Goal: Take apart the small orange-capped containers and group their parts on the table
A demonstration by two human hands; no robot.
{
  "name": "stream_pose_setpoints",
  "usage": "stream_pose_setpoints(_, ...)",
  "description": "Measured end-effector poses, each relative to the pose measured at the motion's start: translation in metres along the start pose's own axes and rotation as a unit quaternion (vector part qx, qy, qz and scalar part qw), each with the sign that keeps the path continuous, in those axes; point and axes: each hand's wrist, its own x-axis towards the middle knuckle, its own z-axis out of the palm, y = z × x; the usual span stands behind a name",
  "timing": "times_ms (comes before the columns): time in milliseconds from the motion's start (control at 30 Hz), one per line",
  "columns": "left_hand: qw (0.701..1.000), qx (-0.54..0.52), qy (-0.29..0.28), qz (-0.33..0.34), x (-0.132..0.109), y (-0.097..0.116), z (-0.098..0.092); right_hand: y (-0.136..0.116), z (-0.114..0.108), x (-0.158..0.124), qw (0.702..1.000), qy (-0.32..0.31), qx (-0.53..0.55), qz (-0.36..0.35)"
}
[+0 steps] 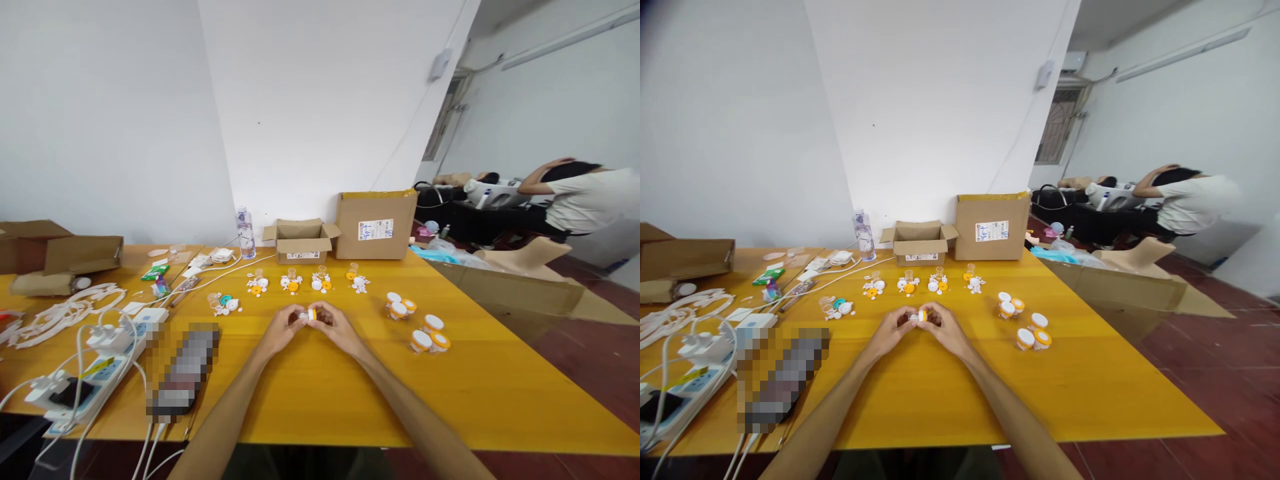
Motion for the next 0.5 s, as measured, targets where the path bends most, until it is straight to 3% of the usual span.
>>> stream_pose_setpoints(500, 0.999, 0.037, 0.03, 0.02, -0.0008, 0.0031, 0.0023, -0.001, 0.0046, -0.0035, 0.999, 0.017, -0.042, -0.02)
